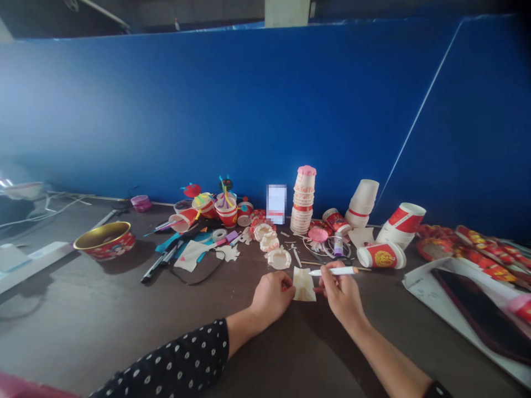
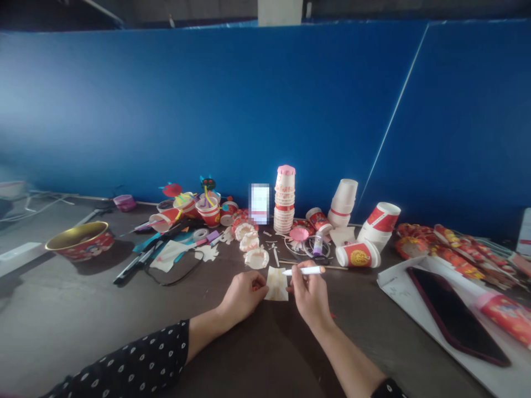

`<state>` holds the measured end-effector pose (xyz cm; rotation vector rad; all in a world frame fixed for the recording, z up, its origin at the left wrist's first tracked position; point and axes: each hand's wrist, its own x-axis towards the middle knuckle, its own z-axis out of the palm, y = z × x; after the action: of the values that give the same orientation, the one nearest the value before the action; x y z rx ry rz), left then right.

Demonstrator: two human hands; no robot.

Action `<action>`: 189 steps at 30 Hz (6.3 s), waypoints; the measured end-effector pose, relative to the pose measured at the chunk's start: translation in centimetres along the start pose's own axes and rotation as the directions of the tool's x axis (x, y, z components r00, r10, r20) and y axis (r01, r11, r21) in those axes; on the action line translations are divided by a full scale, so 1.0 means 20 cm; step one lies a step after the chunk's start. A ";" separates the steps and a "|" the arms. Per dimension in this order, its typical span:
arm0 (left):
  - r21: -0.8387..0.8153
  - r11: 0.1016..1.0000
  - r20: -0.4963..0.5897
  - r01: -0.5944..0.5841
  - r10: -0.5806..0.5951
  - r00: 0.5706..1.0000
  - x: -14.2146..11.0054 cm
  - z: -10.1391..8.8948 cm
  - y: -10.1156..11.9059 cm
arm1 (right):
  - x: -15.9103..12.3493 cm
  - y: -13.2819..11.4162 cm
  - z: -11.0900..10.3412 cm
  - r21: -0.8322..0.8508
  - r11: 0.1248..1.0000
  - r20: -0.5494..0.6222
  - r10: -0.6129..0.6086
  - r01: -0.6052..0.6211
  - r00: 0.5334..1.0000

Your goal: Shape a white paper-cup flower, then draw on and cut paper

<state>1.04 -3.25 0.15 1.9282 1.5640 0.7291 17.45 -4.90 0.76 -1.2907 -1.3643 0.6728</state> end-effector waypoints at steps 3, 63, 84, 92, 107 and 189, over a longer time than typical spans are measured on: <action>-0.002 1.000 -0.014 -0.031 0.031 0.999 0.00 -0.01 0.01 | 0.00 0.01 0.01 -0.032 0.999 0.036 0.008 -0.007 0.999; 0.054 0.997 0.020 -0.045 0.044 0.999 -0.01 -0.02 0.03 | 0.01 0.05 0.00 -0.295 0.953 0.092 -0.052 0.077 0.994; 0.054 0.997 0.008 -0.048 0.047 0.999 0.00 -0.01 0.02 | 0.01 0.05 0.01 -0.227 0.970 0.083 -0.069 0.086 0.994; 0.064 0.997 0.026 -0.030 0.028 0.999 -0.01 -0.03 0.04 | 0.01 0.06 0.02 -0.217 0.974 0.133 -0.033 0.062 0.991; 0.090 0.995 0.042 -0.042 0.038 0.998 -0.01 -0.04 0.04 | 0.02 0.05 0.02 -0.352 0.927 0.178 -0.067 0.127 0.982; -0.058 0.992 -0.059 -0.112 0.109 0.992 -0.03 -0.04 0.06 | 0.00 -0.01 -0.01 0.269 0.962 0.111 0.022 -0.051 0.994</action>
<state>1.13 -3.93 1.55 1.9770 1.4587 0.8740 17.57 -5.00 0.94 -1.0746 -1.2846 0.9322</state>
